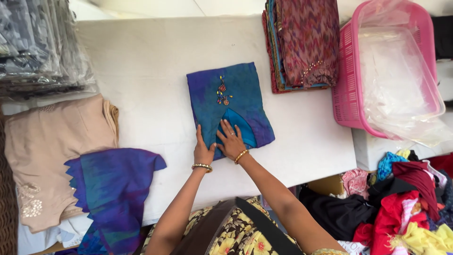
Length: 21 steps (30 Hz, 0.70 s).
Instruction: The person folds a blue patterned fabric on a white table, smoothing it out and aligning the edges. They then fold a matching blue scarf with a zigzag edge and place it on top of the folded fabric. The person adjusts the stack and moves it to the side.
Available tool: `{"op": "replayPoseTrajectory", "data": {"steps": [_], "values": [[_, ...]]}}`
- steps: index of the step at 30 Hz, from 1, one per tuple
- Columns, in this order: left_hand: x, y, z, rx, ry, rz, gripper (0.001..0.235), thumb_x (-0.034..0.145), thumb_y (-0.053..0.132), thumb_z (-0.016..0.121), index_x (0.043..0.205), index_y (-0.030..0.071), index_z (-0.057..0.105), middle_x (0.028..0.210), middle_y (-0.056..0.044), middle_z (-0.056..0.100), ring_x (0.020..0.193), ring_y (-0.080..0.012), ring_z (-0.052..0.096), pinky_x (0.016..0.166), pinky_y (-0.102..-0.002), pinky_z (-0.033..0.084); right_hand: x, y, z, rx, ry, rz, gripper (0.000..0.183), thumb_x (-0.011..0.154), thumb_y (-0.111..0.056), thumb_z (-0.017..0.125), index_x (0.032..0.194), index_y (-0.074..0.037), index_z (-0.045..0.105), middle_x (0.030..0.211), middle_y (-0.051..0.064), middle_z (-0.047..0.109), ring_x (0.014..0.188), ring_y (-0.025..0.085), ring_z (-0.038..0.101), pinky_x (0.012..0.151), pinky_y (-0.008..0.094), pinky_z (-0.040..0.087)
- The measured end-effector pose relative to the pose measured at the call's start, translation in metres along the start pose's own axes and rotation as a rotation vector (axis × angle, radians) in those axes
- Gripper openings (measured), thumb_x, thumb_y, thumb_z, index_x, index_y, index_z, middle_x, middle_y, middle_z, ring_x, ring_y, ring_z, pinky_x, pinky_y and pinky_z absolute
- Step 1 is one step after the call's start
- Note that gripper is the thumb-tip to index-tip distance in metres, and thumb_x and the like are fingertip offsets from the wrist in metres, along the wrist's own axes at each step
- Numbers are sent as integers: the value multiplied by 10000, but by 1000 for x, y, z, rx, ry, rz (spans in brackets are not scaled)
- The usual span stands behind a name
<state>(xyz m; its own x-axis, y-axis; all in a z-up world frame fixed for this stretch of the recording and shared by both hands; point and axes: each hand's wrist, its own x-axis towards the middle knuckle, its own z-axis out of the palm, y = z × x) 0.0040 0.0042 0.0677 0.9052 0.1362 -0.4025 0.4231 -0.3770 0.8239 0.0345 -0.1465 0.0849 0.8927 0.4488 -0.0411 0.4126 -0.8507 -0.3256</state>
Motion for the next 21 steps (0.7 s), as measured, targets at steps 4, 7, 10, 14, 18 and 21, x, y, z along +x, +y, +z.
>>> {"op": "replayPoseTrajectory", "data": {"steps": [4, 7, 10, 14, 18, 21], "values": [[33, -25, -7, 253, -5, 72, 893, 845, 301, 783, 1555, 160, 261, 1211, -248, 644, 1032, -449, 647, 820, -500, 535, 10, 44, 3, 160, 37, -29, 337, 803, -141, 729, 1139, -133, 743, 1374, 97, 662, 1374, 290, 546, 1072, 448, 450], [88, -48, -14, 381, 273, 279, 223, 1040, 296, 625, 1226, 190, 688, 1031, -154, 701, 974, -334, 676, 861, -429, 537, 41, 98, -15, 457, 296, 193, 225, 887, -39, 670, 1076, -103, 773, 1052, 78, 774, 1039, 243, 736, 946, 352, 579], [162, -49, -22, -401, 379, 150, 223, 1067, 216, 559, 1127, 95, 735, 938, -93, 654, 776, -203, 598, 709, -338, 507, 91, 176, -19, 626, 583, 462, 165, 966, -40, 655, 1091, -53, 763, 999, 86, 778, 862, 188, 746, 788, 327, 593], [211, 5, -40, -853, 291, -183, 168, 1002, 219, 578, 1008, 102, 699, 867, -25, 672, 698, -124, 617, 624, -281, 533, 149, 265, 9, 1079, 557, 699, 179, 963, -116, 670, 1082, -11, 754, 970, 77, 772, 823, 153, 733, 718, 283, 605], [248, -7, -34, -818, 175, -474, 332, 1015, 347, 692, 872, 51, 649, 734, -10, 607, 582, -136, 496, 532, -296, 419, 187, 280, 11, 1326, 292, 996, 240, 946, -251, 714, 998, -19, 748, 859, 49, 722, 678, 139, 656, 566, 266, 548], [277, -59, -18, -761, 156, -528, 520, 1045, 490, 709, 832, 51, 530, 748, -27, 485, 587, -169, 380, 513, -353, 304, 202, 274, 0, 1392, 144, 1168, 326, 908, -334, 800, 914, -25, 695, 772, 32, 633, 566, 135, 541, 489, 273, 466]]}}
